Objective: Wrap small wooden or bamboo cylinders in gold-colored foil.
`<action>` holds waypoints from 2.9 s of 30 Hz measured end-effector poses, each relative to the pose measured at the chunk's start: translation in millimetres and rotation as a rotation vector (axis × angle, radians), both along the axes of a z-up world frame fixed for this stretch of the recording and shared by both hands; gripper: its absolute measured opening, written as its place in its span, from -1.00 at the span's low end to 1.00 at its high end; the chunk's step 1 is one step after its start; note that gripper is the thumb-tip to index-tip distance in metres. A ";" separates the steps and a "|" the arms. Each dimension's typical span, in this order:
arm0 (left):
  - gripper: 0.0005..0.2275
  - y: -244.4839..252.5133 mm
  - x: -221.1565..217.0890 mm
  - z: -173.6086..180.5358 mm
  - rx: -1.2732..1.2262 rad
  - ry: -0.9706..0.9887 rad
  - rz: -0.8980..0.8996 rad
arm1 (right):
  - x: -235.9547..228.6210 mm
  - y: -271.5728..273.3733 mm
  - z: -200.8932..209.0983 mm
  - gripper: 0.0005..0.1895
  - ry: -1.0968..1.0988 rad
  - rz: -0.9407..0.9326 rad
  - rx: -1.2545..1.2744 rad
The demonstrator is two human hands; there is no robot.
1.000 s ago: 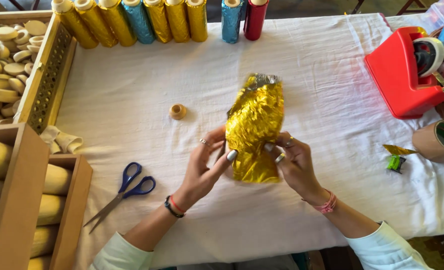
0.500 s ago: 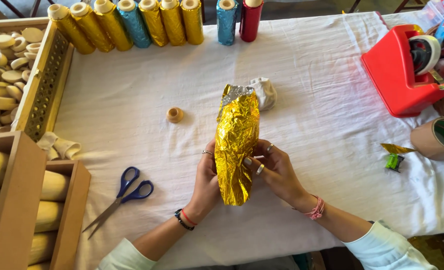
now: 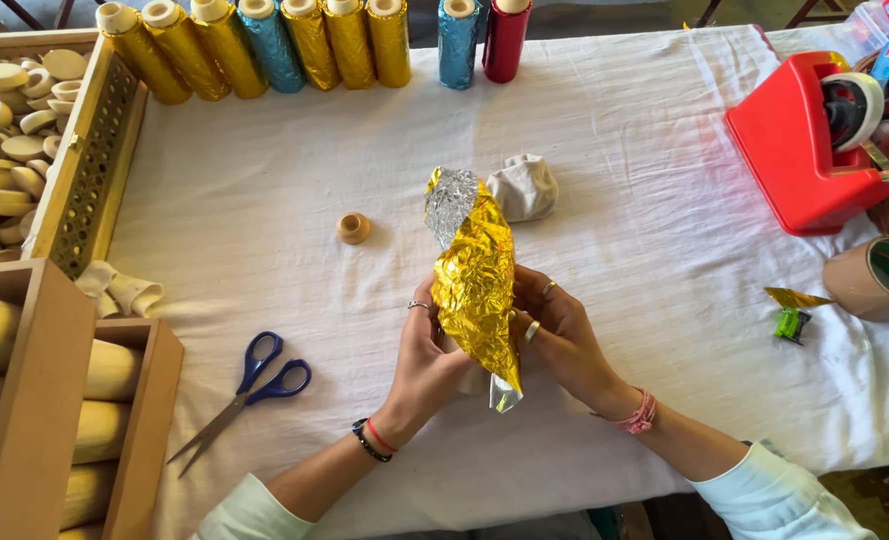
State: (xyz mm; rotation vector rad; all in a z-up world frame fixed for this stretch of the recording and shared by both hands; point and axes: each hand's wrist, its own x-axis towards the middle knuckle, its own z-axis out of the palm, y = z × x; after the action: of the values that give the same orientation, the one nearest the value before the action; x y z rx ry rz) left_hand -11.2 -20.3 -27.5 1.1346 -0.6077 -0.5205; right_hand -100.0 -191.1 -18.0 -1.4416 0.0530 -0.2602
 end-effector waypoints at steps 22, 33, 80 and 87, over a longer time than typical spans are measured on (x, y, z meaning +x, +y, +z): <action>-0.03 6.1 4.9 31.8 0.479 -0.427 0.139 | -11.5 2.9 26.0 -0.04 -0.008 -0.216 -0.394; 0.01 12.4 29.8 48.6 0.742 -0.300 0.069 | -19.4 -27.2 33.3 -0.28 -0.042 -0.456 -1.007; -0.49 38.1 62.3 46.8 0.926 -0.702 0.294 | 17.5 -19.6 26.5 0.14 0.093 0.097 -1.481; -0.55 39.6 65.8 47.9 0.879 -0.718 0.348 | -37.5 5.3 4.7 -0.04 0.143 0.155 -1.664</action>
State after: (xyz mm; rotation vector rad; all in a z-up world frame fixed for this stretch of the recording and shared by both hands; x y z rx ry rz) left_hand 54.7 19.3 20.4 2.2593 -0.7901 -0.0308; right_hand -137.5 -185.8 -13.3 -3.0983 -0.2166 -0.0136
